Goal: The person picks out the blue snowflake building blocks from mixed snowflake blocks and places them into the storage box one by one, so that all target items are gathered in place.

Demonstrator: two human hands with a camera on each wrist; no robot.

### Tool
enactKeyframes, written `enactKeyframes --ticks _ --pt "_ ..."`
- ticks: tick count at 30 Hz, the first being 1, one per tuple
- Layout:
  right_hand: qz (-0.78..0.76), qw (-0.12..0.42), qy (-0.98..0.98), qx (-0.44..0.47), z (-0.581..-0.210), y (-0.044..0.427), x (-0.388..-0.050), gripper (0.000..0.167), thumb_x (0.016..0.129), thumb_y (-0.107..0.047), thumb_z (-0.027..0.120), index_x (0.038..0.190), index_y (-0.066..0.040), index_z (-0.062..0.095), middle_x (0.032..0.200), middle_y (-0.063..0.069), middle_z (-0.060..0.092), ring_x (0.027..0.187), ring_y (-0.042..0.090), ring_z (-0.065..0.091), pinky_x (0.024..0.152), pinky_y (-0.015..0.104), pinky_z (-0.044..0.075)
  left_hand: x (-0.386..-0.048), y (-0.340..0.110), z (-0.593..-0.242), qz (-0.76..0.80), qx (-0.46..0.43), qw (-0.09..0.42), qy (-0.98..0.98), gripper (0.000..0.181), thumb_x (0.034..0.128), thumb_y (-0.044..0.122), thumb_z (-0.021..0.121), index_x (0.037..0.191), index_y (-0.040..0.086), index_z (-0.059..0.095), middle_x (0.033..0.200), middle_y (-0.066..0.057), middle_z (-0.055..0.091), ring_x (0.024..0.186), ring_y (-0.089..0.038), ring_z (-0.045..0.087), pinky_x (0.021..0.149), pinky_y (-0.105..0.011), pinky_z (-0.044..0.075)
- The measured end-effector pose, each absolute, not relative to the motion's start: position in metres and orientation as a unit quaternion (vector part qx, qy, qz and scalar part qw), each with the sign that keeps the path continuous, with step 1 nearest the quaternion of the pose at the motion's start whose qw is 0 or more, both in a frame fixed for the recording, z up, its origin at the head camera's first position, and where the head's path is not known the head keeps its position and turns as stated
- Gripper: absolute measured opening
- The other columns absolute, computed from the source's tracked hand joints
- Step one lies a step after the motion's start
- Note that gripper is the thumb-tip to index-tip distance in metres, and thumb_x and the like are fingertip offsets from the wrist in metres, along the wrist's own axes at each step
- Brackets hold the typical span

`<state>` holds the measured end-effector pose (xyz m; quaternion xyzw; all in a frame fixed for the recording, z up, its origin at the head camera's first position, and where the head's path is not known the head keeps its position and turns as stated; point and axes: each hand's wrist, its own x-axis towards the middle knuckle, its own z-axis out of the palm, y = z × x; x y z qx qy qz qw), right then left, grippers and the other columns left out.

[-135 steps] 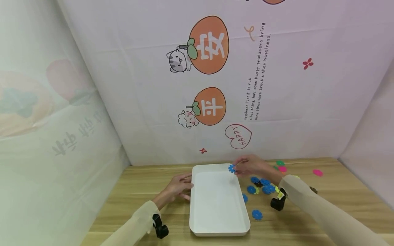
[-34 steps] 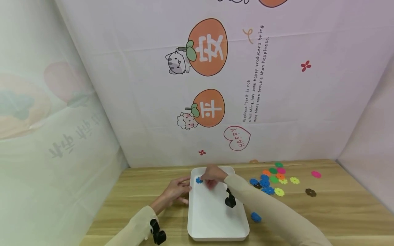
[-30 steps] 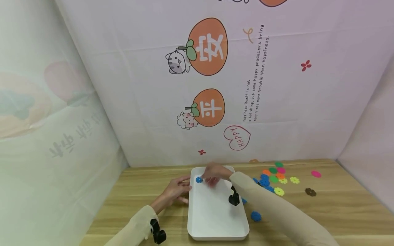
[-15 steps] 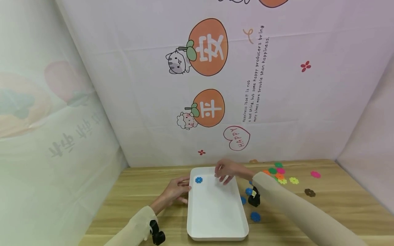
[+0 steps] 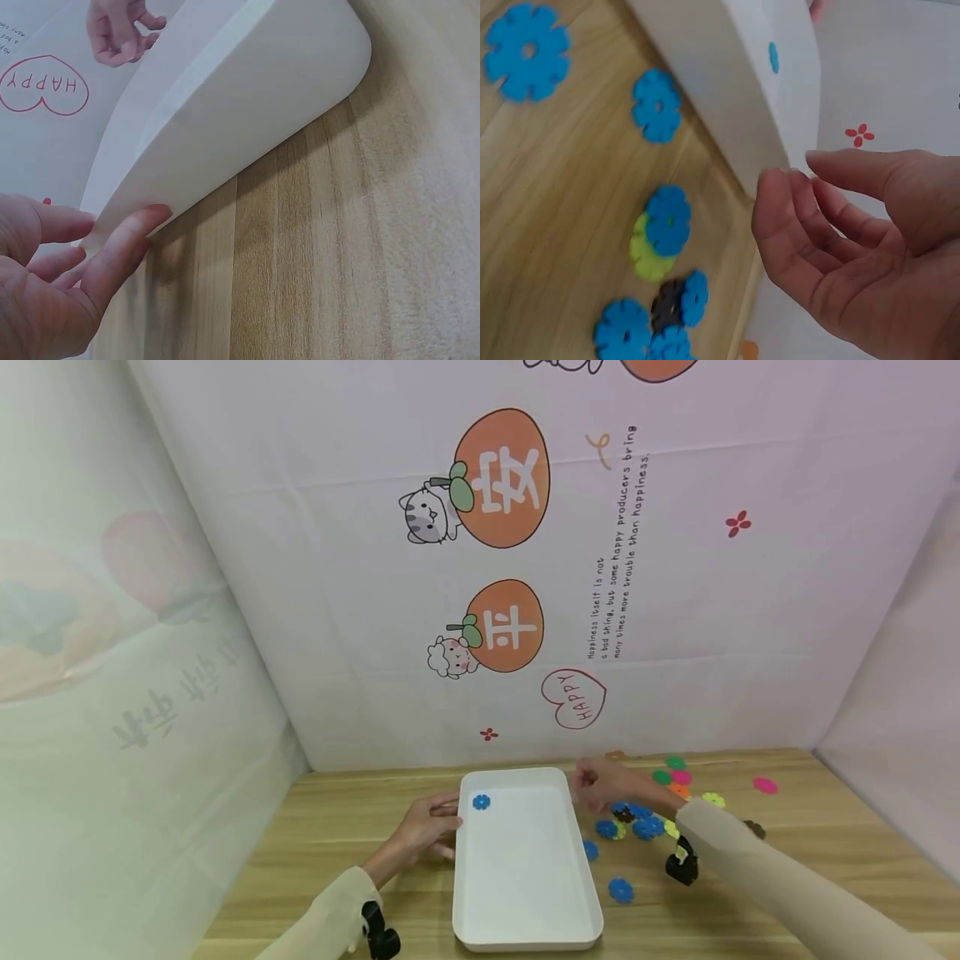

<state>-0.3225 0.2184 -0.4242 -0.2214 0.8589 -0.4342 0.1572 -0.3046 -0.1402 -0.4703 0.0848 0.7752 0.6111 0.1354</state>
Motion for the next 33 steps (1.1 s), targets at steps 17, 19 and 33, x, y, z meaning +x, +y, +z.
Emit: enactKeyframes --ticks 17,19,33 --pt "-0.301 0.176 0.875 -0.338 -0.444 0.224 -0.299 0.02 0.086 -0.011 0.084 0.097 -0.01 0.067 0.091 0.002 0.066 0.082 0.012 0.06 0.071 0.021 0.054 -0.305 -0.144 -0.478 0.612 0.089 0.134 0.774 0.053 0.1014 0.003 0.064 0.151 -0.006 0.048 0.139 -0.033 0.061 0.104 -0.035 0.075 0.06 -0.037 0.067" --pt "-0.3 0.182 0.878 -0.326 -0.447 0.224 -0.295 0.022 0.085 -0.011 0.085 0.096 -0.011 0.066 0.088 0.001 0.065 0.08 0.012 0.058 0.068 0.021 0.052 -0.304 -0.143 -0.478 0.614 0.092 0.137 0.772 0.054 0.1014 0.003 0.064 0.152 -0.006 0.047 0.139 -0.034 0.06 0.104 -0.035 0.075 0.061 -0.038 0.067" --pt "-0.324 0.169 0.883 -0.294 -0.449 0.229 -0.293 0.02 0.084 0.003 0.08 0.091 -0.004 0.062 0.083 0.003 0.062 0.073 0.01 0.053 0.061 0.019 0.048 -0.304 -0.142 -0.472 0.621 0.093 0.143 0.765 0.055 0.1016 0.003 0.063 0.153 -0.004 0.046 0.142 -0.032 0.06 0.108 -0.037 0.074 0.062 -0.038 0.068"
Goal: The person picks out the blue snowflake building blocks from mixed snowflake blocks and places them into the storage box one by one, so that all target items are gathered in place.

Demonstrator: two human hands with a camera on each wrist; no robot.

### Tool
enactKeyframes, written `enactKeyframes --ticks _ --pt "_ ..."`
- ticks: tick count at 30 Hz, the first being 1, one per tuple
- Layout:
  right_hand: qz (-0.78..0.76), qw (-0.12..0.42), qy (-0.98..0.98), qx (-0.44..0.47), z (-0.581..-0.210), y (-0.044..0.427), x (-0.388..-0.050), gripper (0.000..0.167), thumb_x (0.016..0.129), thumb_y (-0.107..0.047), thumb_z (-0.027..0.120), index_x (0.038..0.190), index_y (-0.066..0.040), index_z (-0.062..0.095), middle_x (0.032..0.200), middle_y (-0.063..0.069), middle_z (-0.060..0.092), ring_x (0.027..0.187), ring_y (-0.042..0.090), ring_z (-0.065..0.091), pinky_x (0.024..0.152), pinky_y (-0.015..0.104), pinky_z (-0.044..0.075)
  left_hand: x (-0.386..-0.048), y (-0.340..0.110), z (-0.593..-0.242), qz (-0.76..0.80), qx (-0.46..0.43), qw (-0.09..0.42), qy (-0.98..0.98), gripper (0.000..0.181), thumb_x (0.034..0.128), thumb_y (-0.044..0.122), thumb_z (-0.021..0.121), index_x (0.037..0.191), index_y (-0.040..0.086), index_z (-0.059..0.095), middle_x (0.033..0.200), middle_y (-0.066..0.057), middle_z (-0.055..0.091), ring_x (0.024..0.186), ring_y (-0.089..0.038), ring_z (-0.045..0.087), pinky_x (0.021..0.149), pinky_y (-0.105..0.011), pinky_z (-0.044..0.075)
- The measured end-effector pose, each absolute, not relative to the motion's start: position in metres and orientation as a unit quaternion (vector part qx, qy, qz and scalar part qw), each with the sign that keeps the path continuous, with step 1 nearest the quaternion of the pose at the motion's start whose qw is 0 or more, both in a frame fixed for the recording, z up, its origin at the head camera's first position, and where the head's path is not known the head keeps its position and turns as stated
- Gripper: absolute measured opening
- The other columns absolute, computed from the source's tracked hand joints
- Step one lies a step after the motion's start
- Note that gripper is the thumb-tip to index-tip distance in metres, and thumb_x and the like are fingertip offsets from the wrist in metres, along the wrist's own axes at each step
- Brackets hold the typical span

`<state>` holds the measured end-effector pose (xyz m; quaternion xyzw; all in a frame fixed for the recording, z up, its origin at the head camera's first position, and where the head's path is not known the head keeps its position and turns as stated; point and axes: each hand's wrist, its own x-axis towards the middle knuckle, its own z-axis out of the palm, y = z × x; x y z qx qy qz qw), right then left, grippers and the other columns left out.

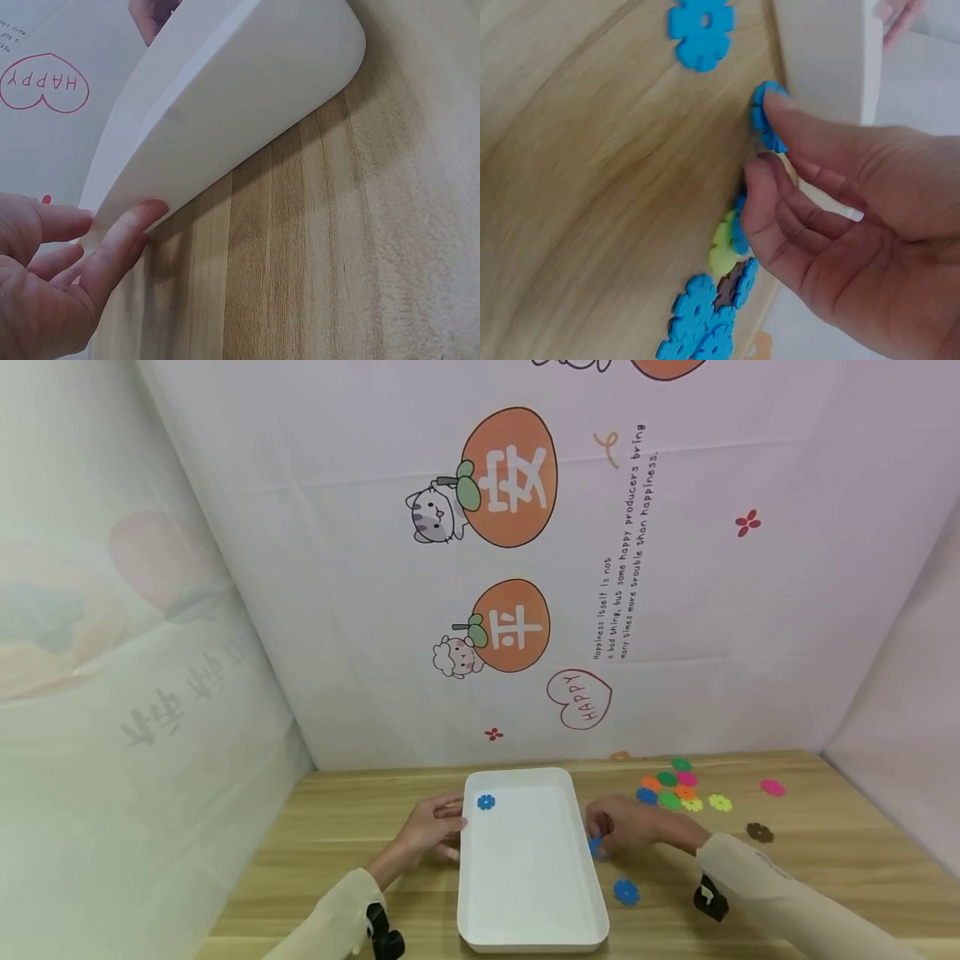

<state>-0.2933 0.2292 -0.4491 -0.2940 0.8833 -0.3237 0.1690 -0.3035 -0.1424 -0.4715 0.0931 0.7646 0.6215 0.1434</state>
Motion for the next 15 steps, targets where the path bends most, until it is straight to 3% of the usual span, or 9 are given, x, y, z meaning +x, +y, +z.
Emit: enactKeyframes --ticks 2,5,8,11,15 --pt "-0.35 0.178 0.877 -0.278 -0.448 0.231 -0.295 0.016 0.085 0.007 0.075 0.091 0.0 0.061 0.08 0.006 0.063 0.069 0.01 0.057 0.058 0.022 0.054 -0.304 -0.142 -0.471 0.622 0.091 0.146 0.764 0.055 0.1016 0.003 0.064 0.154 -0.004 0.046 0.143 -0.032 0.059 0.109 -0.038 0.073 0.063 -0.038 0.068" --pt "-0.397 0.199 0.865 -0.234 -0.445 0.234 -0.297 0.013 0.087 0.01 0.071 0.092 0.005 0.061 0.077 0.012 0.066 0.064 0.018 0.066 0.056 0.036 0.064 -0.305 -0.142 -0.47 0.623 0.087 0.151 0.762 0.056 0.101 0.003 0.065 0.154 -0.004 0.046 0.144 -0.032 0.058 0.111 -0.039 0.073 0.063 -0.038 0.068" --pt "-0.422 0.209 0.861 -0.193 -0.441 0.238 -0.297 0.012 0.091 0.008 0.069 0.098 0.006 0.06 0.079 0.016 0.067 0.067 0.024 0.07 0.062 0.048 0.067 -0.306 -0.144 -0.471 0.624 0.085 0.163 0.759 0.058 0.1012 0.006 0.066 0.155 -0.003 0.045 0.144 -0.031 0.058 0.111 -0.038 0.073 0.063 -0.038 0.068" --pt "-0.441 0.211 0.856 -0.168 -0.438 0.244 -0.3 0.013 0.094 0.006 0.066 0.105 0.008 0.06 0.083 0.016 0.066 0.069 0.024 0.069 0.064 0.047 0.068 -0.305 -0.148 -0.472 0.63 0.086 0.18 0.75 0.062 0.1021 0.01 0.066 0.157 -0.002 0.041 0.142 -0.031 0.06 0.109 -0.039 0.074 0.065 -0.039 0.068" --pt "-0.458 0.195 0.85 -0.173 -0.435 0.251 -0.308 0.016 0.095 0.005 0.062 0.11 0.01 0.063 0.083 0.016 0.067 0.068 0.021 0.064 0.061 0.038 0.064 -0.305 -0.149 -0.472 0.636 0.089 0.19 0.743 0.064 0.1028 0.012 0.066 0.159 -0.001 0.038 0.142 -0.033 0.059 0.107 -0.041 0.074 0.066 -0.041 0.068"
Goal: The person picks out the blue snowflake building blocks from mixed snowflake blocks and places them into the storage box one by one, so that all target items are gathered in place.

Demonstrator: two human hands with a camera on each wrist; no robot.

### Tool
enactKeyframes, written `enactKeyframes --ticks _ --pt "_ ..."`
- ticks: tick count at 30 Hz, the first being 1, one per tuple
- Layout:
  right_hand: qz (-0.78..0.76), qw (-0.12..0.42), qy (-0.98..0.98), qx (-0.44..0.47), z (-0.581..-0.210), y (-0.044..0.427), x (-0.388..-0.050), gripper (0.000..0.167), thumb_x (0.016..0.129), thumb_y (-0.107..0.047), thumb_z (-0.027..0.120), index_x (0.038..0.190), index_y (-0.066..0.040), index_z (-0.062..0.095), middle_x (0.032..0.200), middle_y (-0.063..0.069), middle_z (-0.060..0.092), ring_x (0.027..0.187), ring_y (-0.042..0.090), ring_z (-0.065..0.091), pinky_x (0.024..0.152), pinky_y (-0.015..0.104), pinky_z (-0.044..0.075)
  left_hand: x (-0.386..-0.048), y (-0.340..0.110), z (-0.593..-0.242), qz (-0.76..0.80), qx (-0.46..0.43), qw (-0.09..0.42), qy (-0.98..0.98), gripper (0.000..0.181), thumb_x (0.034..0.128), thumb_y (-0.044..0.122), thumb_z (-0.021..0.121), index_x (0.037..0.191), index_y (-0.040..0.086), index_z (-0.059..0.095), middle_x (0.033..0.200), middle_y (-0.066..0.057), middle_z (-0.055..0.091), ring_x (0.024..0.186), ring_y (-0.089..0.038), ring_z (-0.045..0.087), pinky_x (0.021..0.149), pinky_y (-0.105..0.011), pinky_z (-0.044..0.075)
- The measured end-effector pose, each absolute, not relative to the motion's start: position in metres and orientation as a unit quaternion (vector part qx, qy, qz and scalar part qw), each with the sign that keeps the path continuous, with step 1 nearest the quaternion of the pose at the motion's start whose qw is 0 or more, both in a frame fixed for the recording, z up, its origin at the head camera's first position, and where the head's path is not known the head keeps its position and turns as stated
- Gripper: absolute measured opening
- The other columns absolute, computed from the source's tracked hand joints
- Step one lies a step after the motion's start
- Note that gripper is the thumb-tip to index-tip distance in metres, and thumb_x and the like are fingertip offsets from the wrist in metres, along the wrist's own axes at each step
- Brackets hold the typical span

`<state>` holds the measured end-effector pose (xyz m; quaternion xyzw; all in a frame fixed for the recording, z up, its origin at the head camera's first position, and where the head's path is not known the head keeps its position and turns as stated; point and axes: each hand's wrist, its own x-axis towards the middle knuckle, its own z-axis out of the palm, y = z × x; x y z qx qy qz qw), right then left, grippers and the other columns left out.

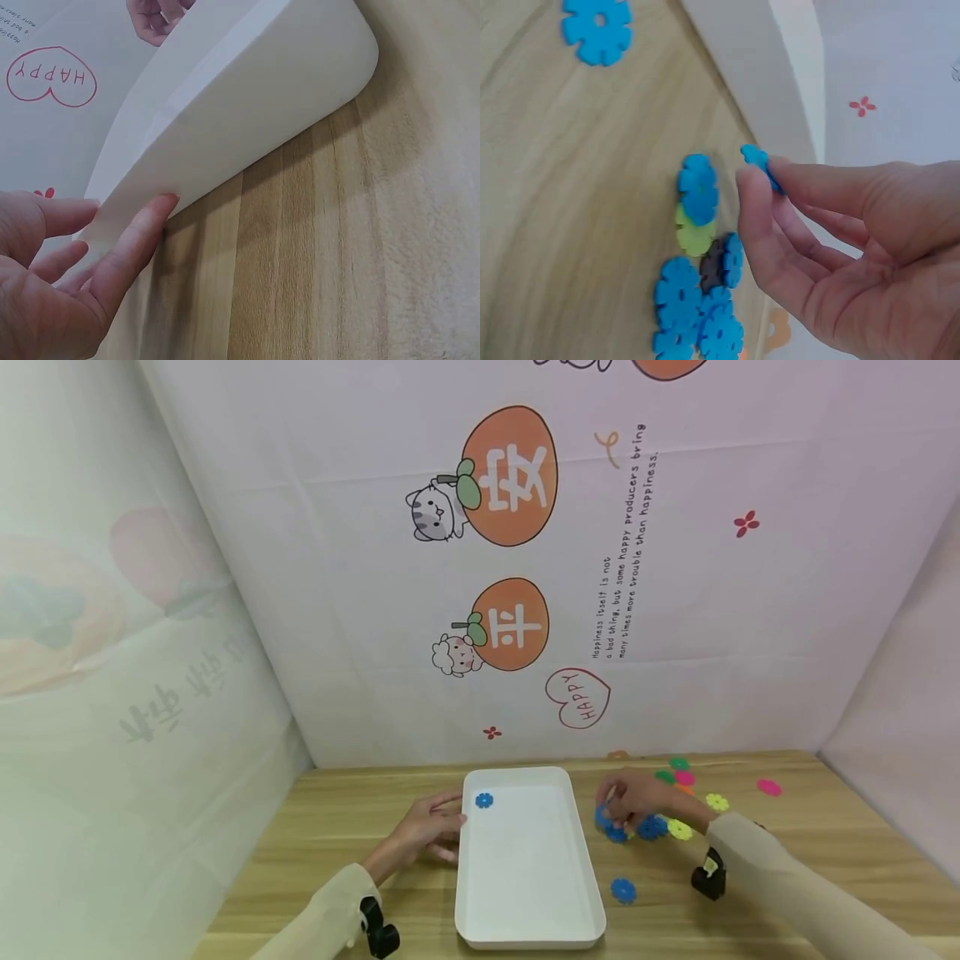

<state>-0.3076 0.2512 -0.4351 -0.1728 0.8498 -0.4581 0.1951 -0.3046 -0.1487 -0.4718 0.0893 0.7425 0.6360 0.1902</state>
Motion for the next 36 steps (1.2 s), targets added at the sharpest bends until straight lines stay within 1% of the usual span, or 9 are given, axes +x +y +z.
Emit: enactKeyframes --ticks 2,5,10,14,18,22,26,29,36 --pt "-0.466 0.18 0.847 -0.182 -0.432 0.252 -0.312 0.017 0.096 0.005 0.061 0.111 0.012 0.063 0.081 0.017 0.067 0.067 0.02 0.064 0.059 0.033 0.062 -0.304 -0.148 -0.472 0.634 0.088 0.186 0.745 0.064 0.1023 0.012 0.067 0.158 -0.001 0.039 0.145 -0.033 0.057 0.108 -0.039 0.074 0.065 -0.04 0.068" --pt "-0.483 0.161 0.842 -0.179 -0.426 0.252 -0.32 0.019 0.098 0.003 0.06 0.114 0.013 0.062 0.085 0.017 0.068 0.07 0.02 0.065 0.061 0.032 0.064 -0.305 -0.146 -0.471 0.633 0.079 0.177 0.749 0.062 0.1015 0.01 0.067 0.158 0.0 0.041 0.148 -0.033 0.053 0.111 -0.037 0.073 0.064 -0.038 0.068" --pt "-0.523 0.145 0.828 -0.142 -0.418 0.244 -0.327 0.025 0.101 0.003 0.058 0.122 0.016 0.058 0.094 0.019 0.067 0.082 0.025 0.072 0.077 0.045 0.068 -0.306 -0.143 -0.471 0.635 0.065 0.172 0.75 0.062 0.1006 0.006 0.066 0.158 0.001 0.042 0.149 -0.033 0.053 0.114 -0.037 0.072 0.062 -0.036 0.068" --pt "-0.547 0.14 0.817 -0.119 -0.414 0.231 -0.328 0.028 0.101 0.003 0.058 0.125 0.019 0.056 0.096 0.021 0.068 0.084 0.028 0.075 0.084 0.049 0.067 -0.305 -0.143 -0.472 0.634 0.065 0.173 0.751 0.063 0.1004 0.006 0.067 0.158 0.001 0.042 0.149 -0.032 0.054 0.115 -0.039 0.071 0.062 -0.037 0.068" --pt "-0.559 0.146 0.809 -0.108 -0.412 0.216 -0.333 0.029 0.101 0.003 0.061 0.125 0.018 0.055 0.098 0.022 0.07 0.084 0.028 0.076 0.085 0.05 0.067 -0.304 -0.143 -0.472 0.633 0.066 0.172 0.752 0.063 0.1008 0.005 0.066 0.159 0.001 0.041 0.149 -0.032 0.053 0.117 -0.04 0.07 0.063 -0.038 0.068" --pt "-0.561 0.159 0.807 -0.093 -0.411 0.202 -0.34 0.028 0.101 0.001 0.063 0.126 0.014 0.056 0.101 0.021 0.07 0.087 0.028 0.075 0.085 0.05 0.067 -0.304 -0.141 -0.471 0.632 0.066 0.17 0.753 0.063 0.1014 0.005 0.065 0.159 0.001 0.04 0.149 -0.032 0.053 0.117 -0.041 0.07 0.062 -0.037 0.068" --pt "-0.556 0.165 0.811 -0.082 -0.411 0.194 -0.346 0.026 0.1 -0.001 0.065 0.123 0.01 0.059 0.102 0.018 0.07 0.088 0.025 0.074 0.084 0.045 0.067 -0.305 -0.138 -0.472 0.634 0.067 0.171 0.751 0.063 0.1014 0.005 0.065 0.159 0.001 0.04 0.149 -0.032 0.053 0.117 -0.04 0.07 0.062 -0.036 0.067" --pt "-0.568 0.174 0.799 -0.095 -0.413 0.187 -0.351 0.024 0.1 0.0 0.065 0.121 0.011 0.06 0.103 0.018 0.071 0.09 0.026 0.075 0.086 0.043 0.067 -0.304 -0.138 -0.473 0.635 0.067 0.17 0.751 0.063 0.1013 0.005 0.065 0.159 0.0 0.04 0.148 -0.032 0.054 0.118 -0.041 0.07 0.061 -0.036 0.067" --pt "-0.555 0.189 0.8 -0.129 -0.414 0.161 -0.357 0.022 0.102 -0.001 0.062 0.12 0.012 0.061 0.107 0.021 0.073 0.093 0.028 0.077 0.09 0.049 0.065 -0.303 -0.14 -0.472 0.631 0.071 0.165 0.755 0.064 0.1019 0.005 0.064 0.16 0.0 0.038 0.149 -0.033 0.052 0.119 -0.042 0.069 0.06 -0.034 0.067"
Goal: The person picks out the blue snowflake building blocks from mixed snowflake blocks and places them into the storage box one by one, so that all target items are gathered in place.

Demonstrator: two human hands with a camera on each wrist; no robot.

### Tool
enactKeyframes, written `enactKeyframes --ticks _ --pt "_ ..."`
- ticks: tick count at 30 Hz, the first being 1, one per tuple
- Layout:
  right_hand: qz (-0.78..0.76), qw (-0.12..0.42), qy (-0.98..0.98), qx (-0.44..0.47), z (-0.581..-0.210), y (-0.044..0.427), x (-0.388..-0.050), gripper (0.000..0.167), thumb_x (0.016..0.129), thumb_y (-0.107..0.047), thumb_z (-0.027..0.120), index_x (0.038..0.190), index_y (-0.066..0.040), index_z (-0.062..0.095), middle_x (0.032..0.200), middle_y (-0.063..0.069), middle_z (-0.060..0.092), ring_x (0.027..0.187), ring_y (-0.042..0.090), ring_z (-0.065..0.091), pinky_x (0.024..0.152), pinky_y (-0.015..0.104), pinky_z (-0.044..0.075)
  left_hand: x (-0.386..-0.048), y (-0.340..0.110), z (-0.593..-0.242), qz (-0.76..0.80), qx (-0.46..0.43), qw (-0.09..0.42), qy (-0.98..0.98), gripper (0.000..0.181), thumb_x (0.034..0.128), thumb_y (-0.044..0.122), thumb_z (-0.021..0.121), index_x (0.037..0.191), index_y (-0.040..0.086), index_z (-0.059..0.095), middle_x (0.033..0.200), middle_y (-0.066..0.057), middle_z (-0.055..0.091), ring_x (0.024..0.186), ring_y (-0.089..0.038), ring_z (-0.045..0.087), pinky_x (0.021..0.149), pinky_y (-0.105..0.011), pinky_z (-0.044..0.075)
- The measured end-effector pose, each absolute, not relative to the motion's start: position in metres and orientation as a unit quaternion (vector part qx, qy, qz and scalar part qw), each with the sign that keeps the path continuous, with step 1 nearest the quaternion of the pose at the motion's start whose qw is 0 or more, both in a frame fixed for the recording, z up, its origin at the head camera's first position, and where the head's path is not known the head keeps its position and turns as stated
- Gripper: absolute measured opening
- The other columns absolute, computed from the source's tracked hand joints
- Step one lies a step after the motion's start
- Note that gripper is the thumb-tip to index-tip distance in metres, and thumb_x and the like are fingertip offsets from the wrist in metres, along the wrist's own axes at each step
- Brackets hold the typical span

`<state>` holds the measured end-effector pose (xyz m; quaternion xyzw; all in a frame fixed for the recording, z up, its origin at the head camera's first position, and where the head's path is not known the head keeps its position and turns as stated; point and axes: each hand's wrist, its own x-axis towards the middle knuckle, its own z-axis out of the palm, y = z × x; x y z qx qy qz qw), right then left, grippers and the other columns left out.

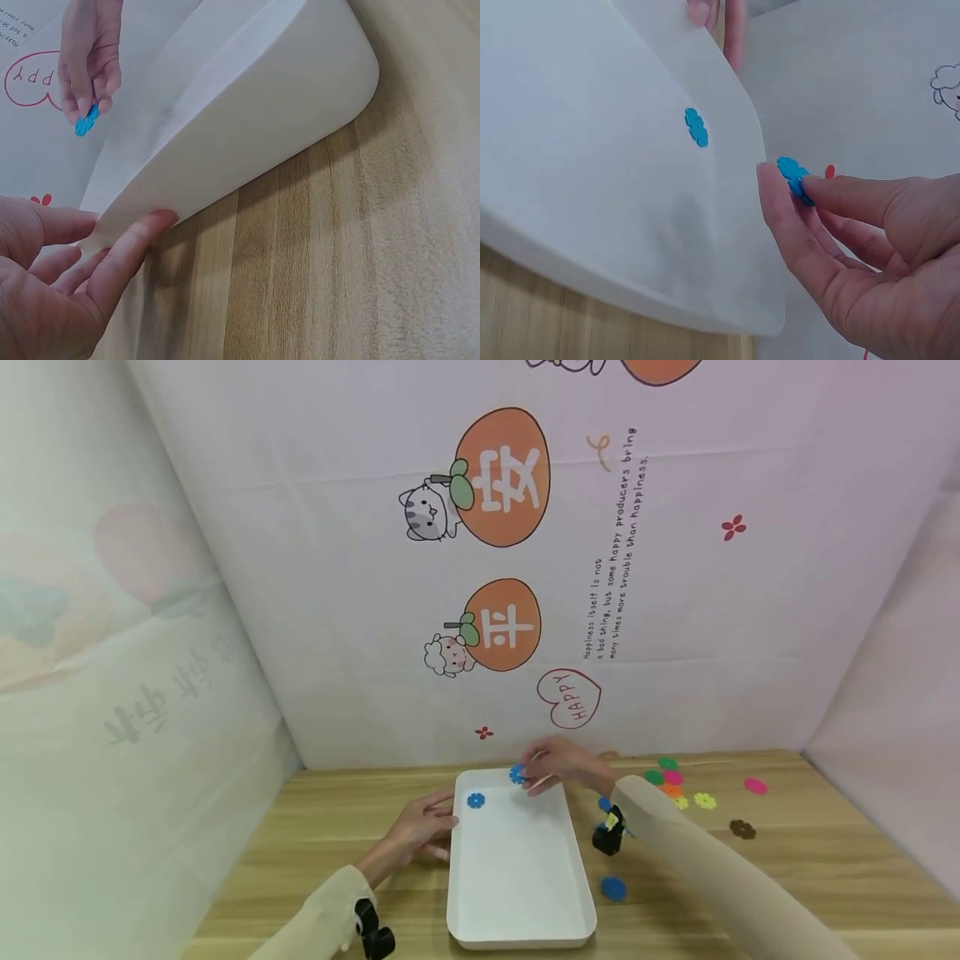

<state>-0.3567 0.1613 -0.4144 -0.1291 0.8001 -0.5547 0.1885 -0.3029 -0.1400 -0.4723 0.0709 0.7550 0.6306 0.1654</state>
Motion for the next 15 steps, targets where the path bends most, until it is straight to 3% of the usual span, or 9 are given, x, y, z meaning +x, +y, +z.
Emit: enactKeyframes --ticks 8,15 --pt "-0.547 0.201 0.808 -0.089 -0.42 0.128 -0.362 0.02 0.099 0.002 0.067 0.117 0.01 0.063 0.099 0.02 0.075 0.087 0.029 0.077 0.082 0.043 0.068 -0.303 -0.141 -0.47 0.624 0.075 0.163 0.76 0.063 0.1019 0.005 0.064 0.159 0.0 0.039 0.148 -0.033 0.053 0.118 -0.043 0.069 0.061 -0.037 0.067" --pt "-0.515 0.203 0.83 -0.073 -0.43 0.11 -0.362 0.014 0.097 -0.001 0.071 0.109 0.006 0.069 0.089 0.015 0.074 0.077 0.022 0.074 0.076 0.036 0.068 -0.304 -0.142 -0.471 0.624 0.074 0.167 0.76 0.063 0.1018 0.006 0.064 0.159 0.0 0.039 0.147 -0.033 0.054 0.118 -0.043 0.069 0.064 -0.038 0.068"
